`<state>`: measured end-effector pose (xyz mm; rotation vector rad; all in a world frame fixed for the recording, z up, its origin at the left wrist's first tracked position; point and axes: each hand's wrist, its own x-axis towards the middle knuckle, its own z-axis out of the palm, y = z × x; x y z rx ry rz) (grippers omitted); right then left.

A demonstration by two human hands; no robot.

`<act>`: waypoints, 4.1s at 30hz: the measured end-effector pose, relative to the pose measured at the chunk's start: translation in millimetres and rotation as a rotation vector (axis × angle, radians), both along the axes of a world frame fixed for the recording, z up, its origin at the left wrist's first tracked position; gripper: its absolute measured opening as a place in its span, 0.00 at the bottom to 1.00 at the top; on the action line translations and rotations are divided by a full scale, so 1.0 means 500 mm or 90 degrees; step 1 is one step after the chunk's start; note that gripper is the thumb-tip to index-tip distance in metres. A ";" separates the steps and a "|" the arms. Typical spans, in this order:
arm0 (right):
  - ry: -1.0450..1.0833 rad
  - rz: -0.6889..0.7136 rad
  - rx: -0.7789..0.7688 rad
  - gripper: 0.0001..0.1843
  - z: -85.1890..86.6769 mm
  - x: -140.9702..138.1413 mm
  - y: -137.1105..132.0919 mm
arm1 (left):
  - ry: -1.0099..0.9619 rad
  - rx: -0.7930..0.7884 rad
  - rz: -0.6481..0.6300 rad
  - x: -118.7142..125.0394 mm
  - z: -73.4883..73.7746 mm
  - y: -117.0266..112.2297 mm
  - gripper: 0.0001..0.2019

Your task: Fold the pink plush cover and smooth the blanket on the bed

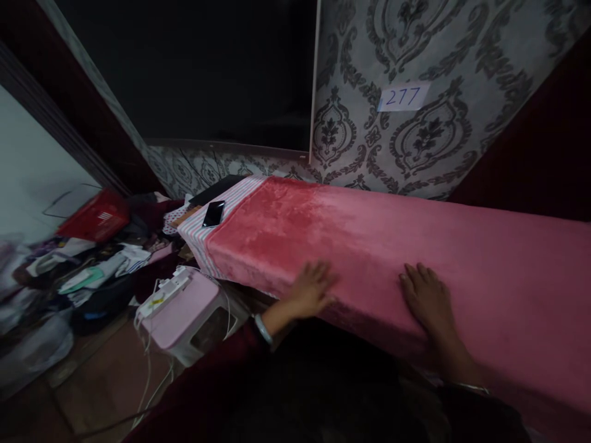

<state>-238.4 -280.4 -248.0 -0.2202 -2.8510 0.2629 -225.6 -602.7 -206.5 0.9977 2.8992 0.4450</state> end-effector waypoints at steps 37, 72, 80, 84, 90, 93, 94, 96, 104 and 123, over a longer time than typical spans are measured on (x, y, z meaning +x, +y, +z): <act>0.021 0.009 0.040 0.32 -0.015 -0.004 -0.002 | 0.001 -0.048 0.482 -0.381 0.120 -0.099 0.30; 0.070 0.003 0.031 0.37 -0.065 -0.008 0.016 | -0.016 0.012 0.168 -0.505 0.097 0.064 0.27; 0.110 -0.008 -0.018 0.35 -0.056 -0.048 0.050 | -0.004 -0.066 0.379 -0.541 0.078 -0.163 0.31; 0.130 0.099 -0.004 0.33 0.057 -0.157 -0.064 | 0.017 -0.068 0.359 -0.544 0.053 -0.165 0.29; -0.075 0.296 -0.024 0.35 0.153 -0.368 -0.353 | 0.071 0.029 0.300 -0.557 0.044 -0.184 0.27; -0.122 0.324 -0.033 0.36 0.152 -0.451 -0.457 | 0.136 0.064 0.344 -0.562 0.043 -0.190 0.27; -0.124 0.328 -0.036 0.37 0.150 -0.474 -0.484 | 0.146 0.065 0.361 -0.564 0.043 -0.191 0.28; -0.121 0.341 -0.039 0.37 0.145 -0.515 -0.530 | 0.146 0.055 0.386 -0.567 0.041 -0.191 0.29; -0.146 0.317 0.012 0.34 0.112 -0.634 -0.523 | 0.100 -0.037 0.391 -0.559 0.033 -0.180 0.27; -0.092 0.377 0.027 0.33 0.114 -0.712 -0.547 | 0.097 -0.056 0.396 -0.558 0.034 -0.174 0.28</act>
